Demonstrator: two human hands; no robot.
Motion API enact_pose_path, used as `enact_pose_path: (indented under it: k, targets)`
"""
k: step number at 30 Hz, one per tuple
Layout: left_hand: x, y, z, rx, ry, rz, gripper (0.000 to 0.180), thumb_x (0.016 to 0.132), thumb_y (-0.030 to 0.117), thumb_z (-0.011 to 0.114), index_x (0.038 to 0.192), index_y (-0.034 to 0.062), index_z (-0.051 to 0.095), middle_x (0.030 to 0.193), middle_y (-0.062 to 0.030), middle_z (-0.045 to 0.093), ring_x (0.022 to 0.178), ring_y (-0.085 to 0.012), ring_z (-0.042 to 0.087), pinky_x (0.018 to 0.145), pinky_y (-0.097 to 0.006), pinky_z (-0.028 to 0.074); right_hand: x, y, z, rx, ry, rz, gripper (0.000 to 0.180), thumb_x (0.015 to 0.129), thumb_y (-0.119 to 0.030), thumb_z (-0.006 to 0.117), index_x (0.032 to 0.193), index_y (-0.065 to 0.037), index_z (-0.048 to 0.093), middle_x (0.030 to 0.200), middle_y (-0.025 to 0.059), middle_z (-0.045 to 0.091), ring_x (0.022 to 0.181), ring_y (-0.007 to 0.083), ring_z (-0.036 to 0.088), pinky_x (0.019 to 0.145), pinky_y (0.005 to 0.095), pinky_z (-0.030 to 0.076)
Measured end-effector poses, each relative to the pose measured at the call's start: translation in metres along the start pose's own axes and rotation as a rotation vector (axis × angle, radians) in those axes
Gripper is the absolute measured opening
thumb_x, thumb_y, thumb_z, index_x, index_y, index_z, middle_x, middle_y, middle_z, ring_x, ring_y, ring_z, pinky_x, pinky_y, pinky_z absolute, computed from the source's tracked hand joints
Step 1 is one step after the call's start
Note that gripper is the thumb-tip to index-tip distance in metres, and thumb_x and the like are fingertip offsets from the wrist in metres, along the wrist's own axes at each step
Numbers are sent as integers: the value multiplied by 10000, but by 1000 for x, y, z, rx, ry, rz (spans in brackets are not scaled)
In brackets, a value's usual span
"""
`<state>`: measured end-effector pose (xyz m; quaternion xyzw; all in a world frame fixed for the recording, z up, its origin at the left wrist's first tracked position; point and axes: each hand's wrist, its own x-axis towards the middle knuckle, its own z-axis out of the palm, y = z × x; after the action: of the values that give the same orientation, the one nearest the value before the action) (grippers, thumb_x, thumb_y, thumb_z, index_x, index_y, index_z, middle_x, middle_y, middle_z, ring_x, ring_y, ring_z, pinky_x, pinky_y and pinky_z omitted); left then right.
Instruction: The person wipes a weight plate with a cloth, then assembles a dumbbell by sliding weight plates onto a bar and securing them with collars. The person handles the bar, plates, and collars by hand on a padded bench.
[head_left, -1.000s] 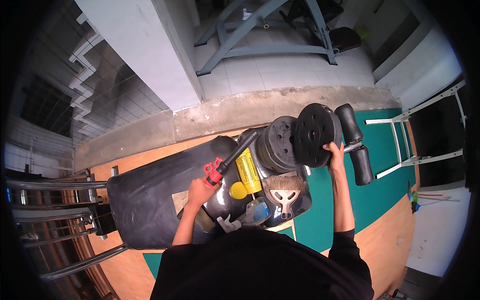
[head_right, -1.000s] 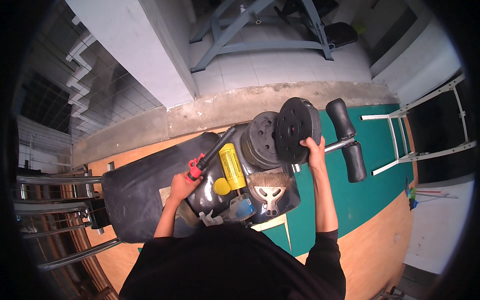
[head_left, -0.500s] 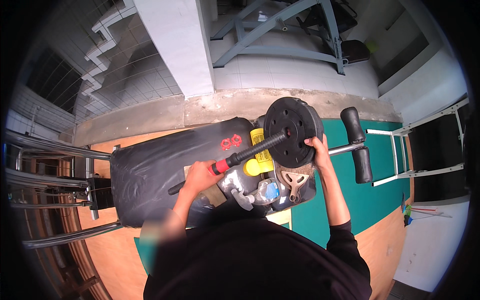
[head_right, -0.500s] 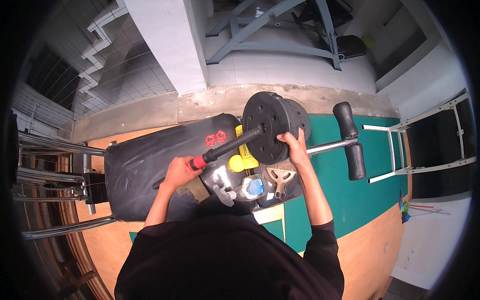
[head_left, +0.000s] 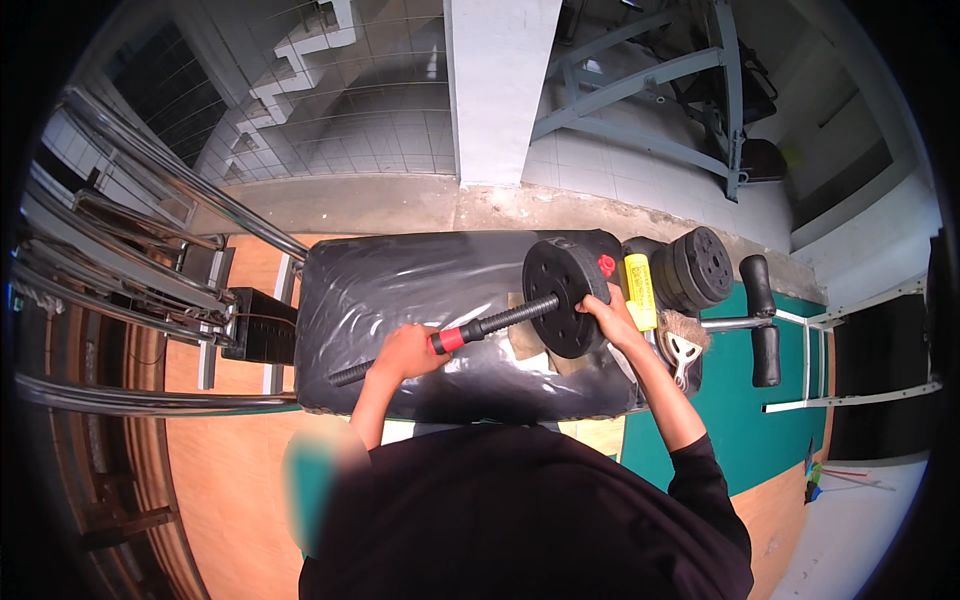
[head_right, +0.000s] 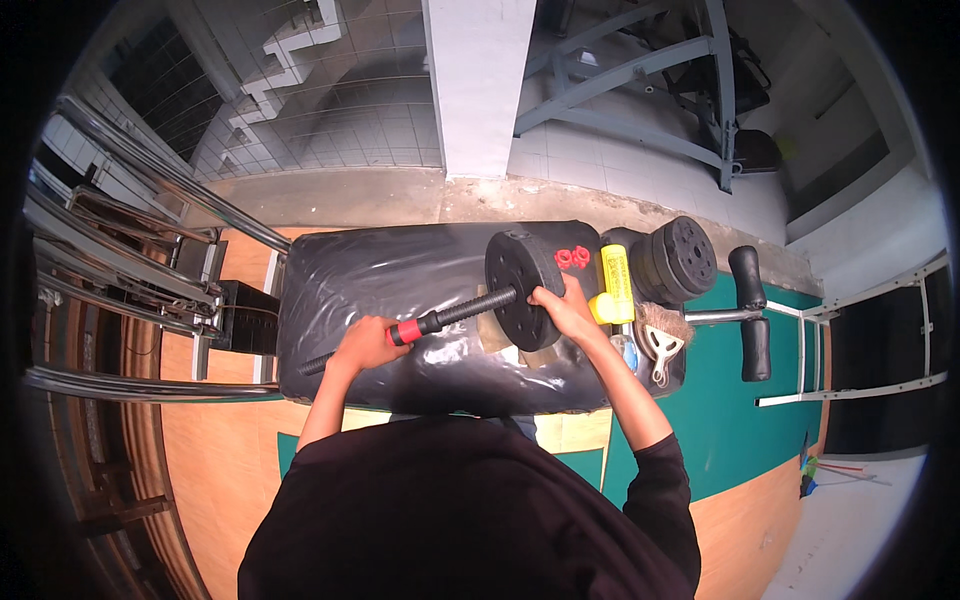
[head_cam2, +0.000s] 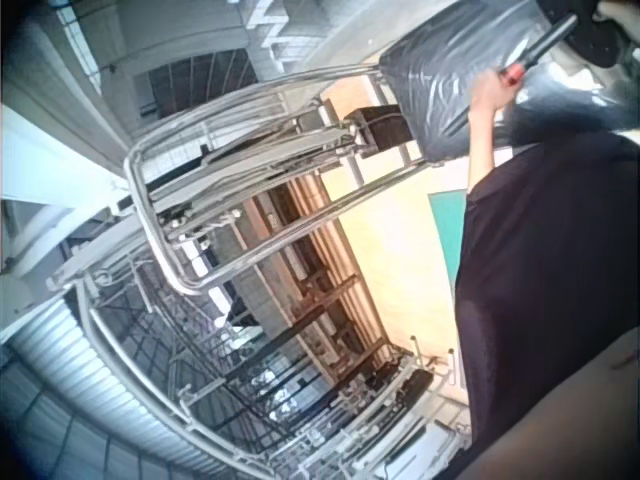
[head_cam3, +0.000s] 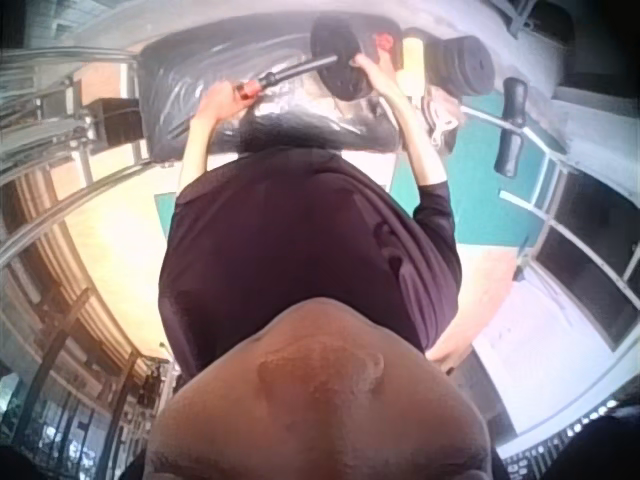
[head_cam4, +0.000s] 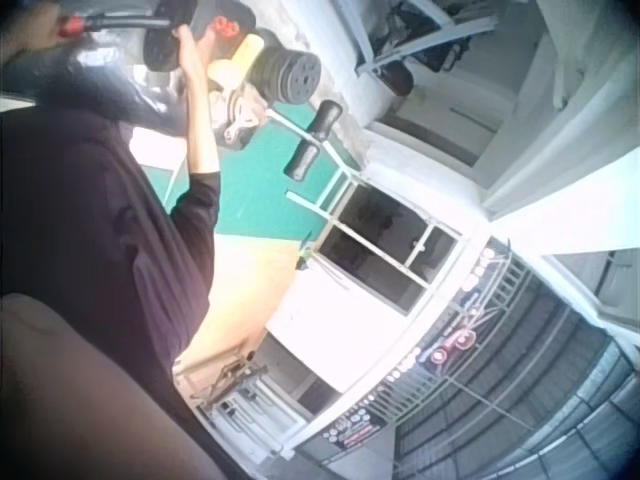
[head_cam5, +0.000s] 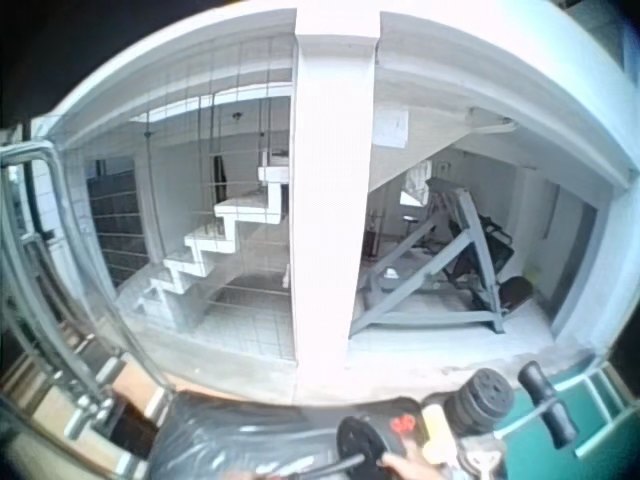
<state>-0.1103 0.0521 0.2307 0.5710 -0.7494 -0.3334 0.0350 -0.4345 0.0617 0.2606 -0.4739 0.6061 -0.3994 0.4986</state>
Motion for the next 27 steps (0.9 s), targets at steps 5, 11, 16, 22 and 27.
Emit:
enact_pose_path:
  k: [5,11,16,22,27]
  targets:
    - [-25,-77,-22,121,87,-61,284,630,279,717,847,97,706,748,-150,662,753,-334,643,732,-418,508,23,-1,108,-166,1,60,275,703,-180,605,870,39,619,745,86,654,690,156,609,669,295,476]
    - [-13,-136,-24,224,100,-64,285,634,291,714,833,87,704,759,-142,665,740,-320,650,721,-408,518,55,51,188,-203,-17,81,368,706,-196,615,985,43,633,784,131,672,709,190,643,673,327,497]
    - [21,-136,17,137,53,-36,297,636,303,697,835,83,694,759,-154,661,753,-335,649,728,-416,519,36,39,223,-470,63,100,534,685,-267,637,1145,2,594,827,241,662,822,354,656,786,392,497]
    - [42,-140,32,100,6,24,348,653,349,696,896,99,697,799,-149,671,785,-324,651,739,-409,521,19,45,241,-509,128,-10,661,697,-260,646,1275,12,475,953,302,622,1032,412,578,905,393,459]
    - [51,-145,35,96,-56,22,353,657,370,701,900,114,697,801,-143,673,796,-323,648,732,-409,516,9,51,238,-543,52,-66,754,750,-398,715,1290,49,436,1295,272,461,1283,428,344,1048,427,318]
